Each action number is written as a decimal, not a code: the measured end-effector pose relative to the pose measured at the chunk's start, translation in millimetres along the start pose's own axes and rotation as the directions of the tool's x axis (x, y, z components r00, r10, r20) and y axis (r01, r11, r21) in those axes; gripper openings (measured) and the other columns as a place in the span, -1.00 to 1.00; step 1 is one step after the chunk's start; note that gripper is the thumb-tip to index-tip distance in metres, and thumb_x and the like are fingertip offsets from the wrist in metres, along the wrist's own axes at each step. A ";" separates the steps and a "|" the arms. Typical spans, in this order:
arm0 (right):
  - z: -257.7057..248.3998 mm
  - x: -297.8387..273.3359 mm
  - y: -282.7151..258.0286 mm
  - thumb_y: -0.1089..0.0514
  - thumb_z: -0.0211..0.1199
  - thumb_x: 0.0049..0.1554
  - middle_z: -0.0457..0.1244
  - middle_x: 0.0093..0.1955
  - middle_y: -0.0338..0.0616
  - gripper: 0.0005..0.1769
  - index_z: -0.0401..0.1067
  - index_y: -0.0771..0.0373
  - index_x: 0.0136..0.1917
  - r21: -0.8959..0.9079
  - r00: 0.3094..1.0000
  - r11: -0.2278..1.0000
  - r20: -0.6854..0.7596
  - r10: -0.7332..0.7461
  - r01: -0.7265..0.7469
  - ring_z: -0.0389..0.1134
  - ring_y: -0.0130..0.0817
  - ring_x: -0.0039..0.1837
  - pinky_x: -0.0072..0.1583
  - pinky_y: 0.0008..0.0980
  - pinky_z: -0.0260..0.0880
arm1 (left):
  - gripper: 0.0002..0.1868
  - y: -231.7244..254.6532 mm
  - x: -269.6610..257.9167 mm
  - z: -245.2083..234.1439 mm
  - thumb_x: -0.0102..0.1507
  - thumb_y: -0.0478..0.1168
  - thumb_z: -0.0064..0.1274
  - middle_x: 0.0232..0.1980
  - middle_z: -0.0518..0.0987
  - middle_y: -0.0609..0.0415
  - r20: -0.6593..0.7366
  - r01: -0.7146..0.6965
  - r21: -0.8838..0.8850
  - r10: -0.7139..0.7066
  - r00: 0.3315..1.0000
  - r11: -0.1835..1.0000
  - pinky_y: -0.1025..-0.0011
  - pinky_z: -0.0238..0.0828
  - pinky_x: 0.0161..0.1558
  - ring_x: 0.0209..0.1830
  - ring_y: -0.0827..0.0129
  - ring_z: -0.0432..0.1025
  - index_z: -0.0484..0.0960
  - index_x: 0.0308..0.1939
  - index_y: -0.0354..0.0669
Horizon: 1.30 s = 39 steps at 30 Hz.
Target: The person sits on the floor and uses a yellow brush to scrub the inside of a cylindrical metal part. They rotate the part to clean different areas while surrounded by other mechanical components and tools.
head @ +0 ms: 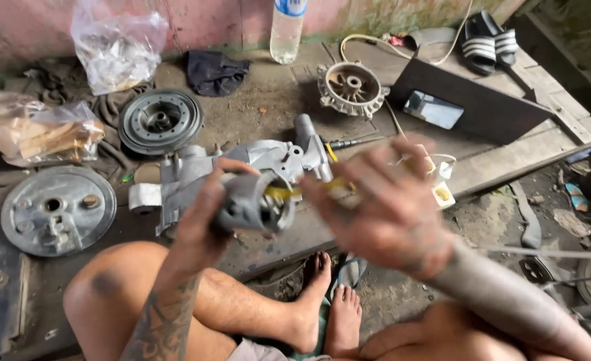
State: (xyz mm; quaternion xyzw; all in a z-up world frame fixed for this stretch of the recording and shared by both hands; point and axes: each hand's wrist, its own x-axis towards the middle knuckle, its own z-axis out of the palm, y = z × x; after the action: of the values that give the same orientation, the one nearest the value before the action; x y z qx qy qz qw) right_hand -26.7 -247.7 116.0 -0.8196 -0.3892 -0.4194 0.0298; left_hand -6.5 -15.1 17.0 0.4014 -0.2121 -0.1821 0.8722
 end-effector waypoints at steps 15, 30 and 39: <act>-11.7 10.0 -1.7 0.10 0.44 0.31 0.27 -0.10 -0.32 -0.79 0.53 0.02 0.20 -0.102 0.988 0.985 0.077 -0.135 0.143 0.22 -0.31 -0.09 0.15 -0.19 0.14 | -0.26 -1.9 -5.2 -13.0 0.19 0.21 0.20 0.00 0.65 -0.30 0.022 0.157 0.134 -0.161 0.987 0.978 0.23 0.73 -0.31 -0.25 -0.04 0.67 0.25 0.21 -0.15; -5.8 16.8 -0.5 0.13 0.46 0.25 0.24 -0.24 -0.30 -0.72 0.44 0.11 -0.24 0.018 0.999 0.999 -0.006 -0.043 0.043 0.12 -0.36 -0.18 0.06 -0.26 0.02 | -0.39 1.7 -1.6 -11.2 0.26 0.11 0.23 0.13 0.54 -0.40 0.034 0.078 0.008 -0.078 0.996 0.997 0.03 0.74 -0.19 -0.09 -0.20 0.61 0.36 0.14 -0.23; 0.5 8.5 5.7 0.08 0.46 0.27 0.30 -0.18 -0.32 -0.75 0.49 0.10 -0.21 -0.021 0.995 0.995 0.025 -0.101 0.101 0.16 -0.42 -0.15 0.18 -0.27 0.05 | -0.43 9.5 -7.1 4.1 0.17 0.13 0.15 -0.09 0.57 -0.09 -0.083 0.278 0.285 -0.266 0.961 0.917 0.37 0.57 -0.43 -0.30 -0.11 0.75 0.42 0.12 -0.07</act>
State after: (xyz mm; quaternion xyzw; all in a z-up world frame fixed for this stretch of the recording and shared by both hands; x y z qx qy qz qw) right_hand -19.7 -246.2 123.3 -0.8040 -0.4258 -0.4149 -0.0050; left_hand -13.2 -8.3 25.2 0.5557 -0.1605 -0.2595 0.7734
